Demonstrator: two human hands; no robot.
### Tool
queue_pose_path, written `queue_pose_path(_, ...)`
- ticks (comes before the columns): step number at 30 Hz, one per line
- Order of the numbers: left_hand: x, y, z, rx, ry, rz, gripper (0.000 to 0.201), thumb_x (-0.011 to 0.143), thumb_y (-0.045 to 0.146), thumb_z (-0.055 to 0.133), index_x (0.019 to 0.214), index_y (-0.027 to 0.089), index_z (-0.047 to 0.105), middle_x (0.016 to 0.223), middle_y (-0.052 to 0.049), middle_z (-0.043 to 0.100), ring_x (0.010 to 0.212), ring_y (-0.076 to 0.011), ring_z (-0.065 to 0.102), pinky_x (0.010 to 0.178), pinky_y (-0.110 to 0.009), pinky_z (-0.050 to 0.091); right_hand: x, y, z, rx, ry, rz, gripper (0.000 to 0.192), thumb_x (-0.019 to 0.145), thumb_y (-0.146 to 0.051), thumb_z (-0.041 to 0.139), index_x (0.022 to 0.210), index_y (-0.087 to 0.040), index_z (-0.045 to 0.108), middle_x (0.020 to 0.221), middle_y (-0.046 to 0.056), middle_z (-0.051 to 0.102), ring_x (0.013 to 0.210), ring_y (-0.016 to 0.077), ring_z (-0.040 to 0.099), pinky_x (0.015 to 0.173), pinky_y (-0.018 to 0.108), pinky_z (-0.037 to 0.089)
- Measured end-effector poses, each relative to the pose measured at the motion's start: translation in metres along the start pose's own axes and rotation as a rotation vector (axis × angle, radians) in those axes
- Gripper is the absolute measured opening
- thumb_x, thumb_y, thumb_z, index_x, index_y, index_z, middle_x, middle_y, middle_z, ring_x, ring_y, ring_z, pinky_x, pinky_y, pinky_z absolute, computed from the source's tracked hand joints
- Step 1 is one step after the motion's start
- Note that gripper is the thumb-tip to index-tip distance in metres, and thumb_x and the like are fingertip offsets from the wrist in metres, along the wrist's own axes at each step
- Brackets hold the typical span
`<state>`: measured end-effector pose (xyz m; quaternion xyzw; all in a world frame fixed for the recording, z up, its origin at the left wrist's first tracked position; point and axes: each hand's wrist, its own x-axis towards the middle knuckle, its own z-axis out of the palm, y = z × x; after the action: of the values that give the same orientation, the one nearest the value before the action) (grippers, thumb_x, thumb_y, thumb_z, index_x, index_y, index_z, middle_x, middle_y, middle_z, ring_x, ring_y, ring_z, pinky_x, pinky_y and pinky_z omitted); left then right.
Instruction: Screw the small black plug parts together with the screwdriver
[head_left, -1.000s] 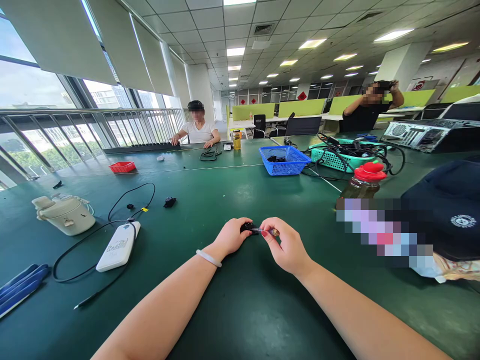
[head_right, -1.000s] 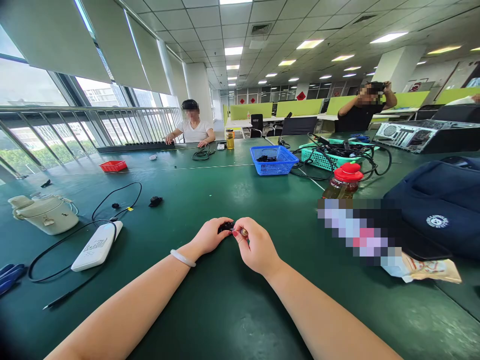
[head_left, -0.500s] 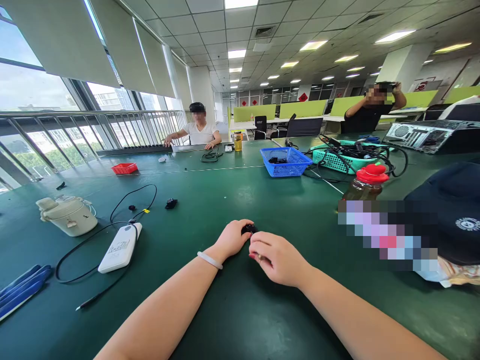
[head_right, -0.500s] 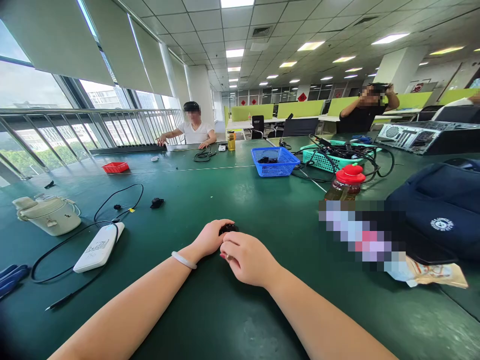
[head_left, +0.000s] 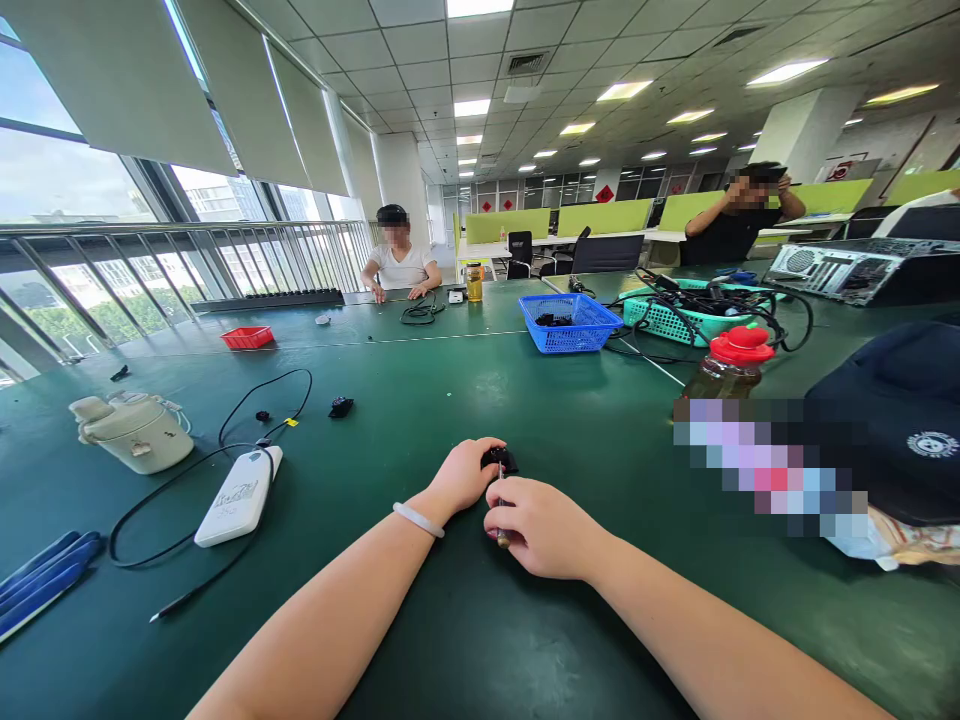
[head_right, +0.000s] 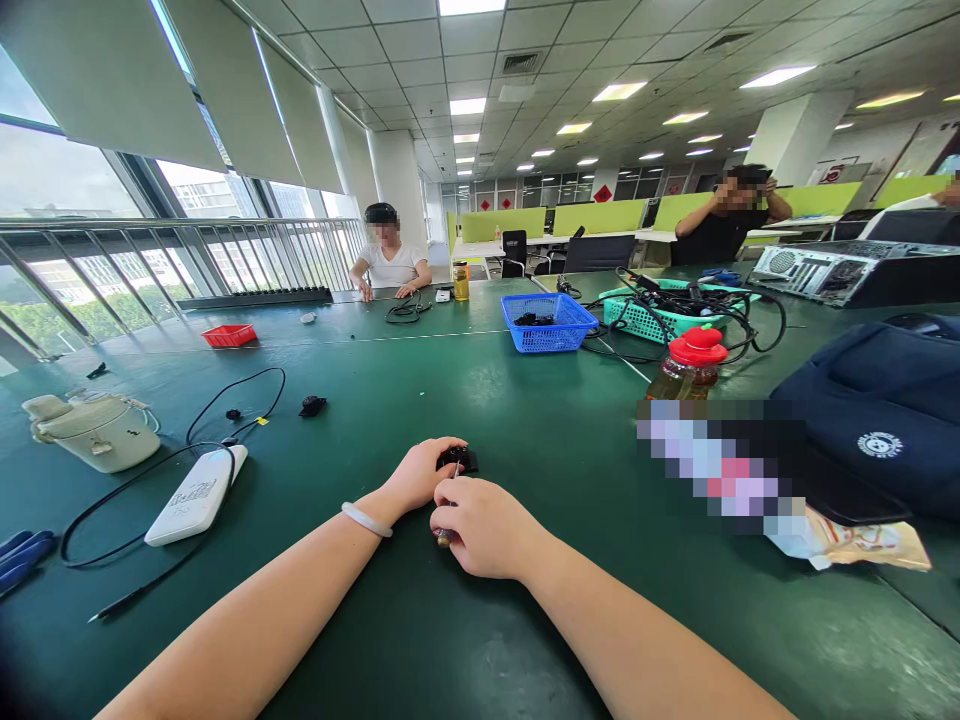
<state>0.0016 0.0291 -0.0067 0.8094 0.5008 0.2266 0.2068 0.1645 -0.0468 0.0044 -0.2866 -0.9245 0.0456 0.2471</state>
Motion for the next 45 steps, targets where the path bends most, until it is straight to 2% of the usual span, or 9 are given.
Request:
queue_pose_path(6, -0.001, 0.002, -0.002, 0.0, -0.005, -0.002, 0.039, 0.082, 0.016, 0.057, 0.12, 0.022, 0.066, 0.118, -0.005, 0.069, 0.109, -0.023, 0.062, 0.1, -0.035, 0.047, 0.0, 0.001, -0.008, 0.12, 0.159, 0.049, 0.02, 0.082, -0.008, 0.054, 0.079, -0.021, 0.068, 0.086, 0.004, 0.064, 0.074, 0.0155, 0.058, 0.069, 0.029, 0.051)
queue_pose_path(13, -0.001, 0.004, -0.005, -0.008, -0.024, 0.006, 0.038, 0.083, 0.018, 0.059, 0.12, 0.02, 0.065, 0.115, -0.006, 0.07, 0.106, -0.0229, 0.063, 0.098, -0.035, 0.048, -0.001, 0.007, -0.015, 0.308, 0.39, 0.241, 0.015, 0.09, -0.017, 0.054, 0.084, -0.022, 0.066, 0.093, 0.005, 0.067, 0.082, 0.0166, 0.065, 0.076, 0.031, 0.055)
queue_pose_path(21, 0.0, 0.0, -0.003, -0.016, -0.02, 0.021, 0.037, 0.083, 0.018, 0.059, 0.12, 0.02, 0.064, 0.115, -0.006, 0.07, 0.105, -0.0224, 0.063, 0.097, -0.035, 0.048, -0.001, 0.006, -0.014, 0.318, 0.391, 0.242, 0.015, 0.09, -0.019, 0.053, 0.082, -0.022, 0.066, 0.091, 0.005, 0.067, 0.081, 0.0169, 0.066, 0.075, 0.031, 0.057)
queue_pose_path(29, -0.001, 0.002, -0.003, -0.014, -0.021, 0.017, 0.037, 0.083, 0.019, 0.06, 0.12, 0.02, 0.064, 0.115, -0.006, 0.07, 0.106, -0.0224, 0.063, 0.097, -0.034, 0.048, -0.001, 0.009, -0.013, 0.318, 0.447, 0.253, 0.016, 0.091, -0.019, 0.052, 0.083, -0.022, 0.065, 0.091, 0.006, 0.068, 0.08, 0.0172, 0.067, 0.073, 0.03, 0.058)
queue_pose_path(45, -0.002, 0.005, -0.005, -0.017, -0.03, -0.015, 0.038, 0.083, 0.02, 0.061, 0.121, 0.021, 0.064, 0.116, -0.006, 0.069, 0.107, -0.0227, 0.062, 0.099, -0.035, 0.047, -0.002, 0.01, -0.011, 0.333, 0.462, 0.254, 0.014, 0.091, -0.02, 0.052, 0.085, -0.023, 0.064, 0.091, 0.005, 0.068, 0.082, 0.0176, 0.066, 0.077, 0.032, 0.057)
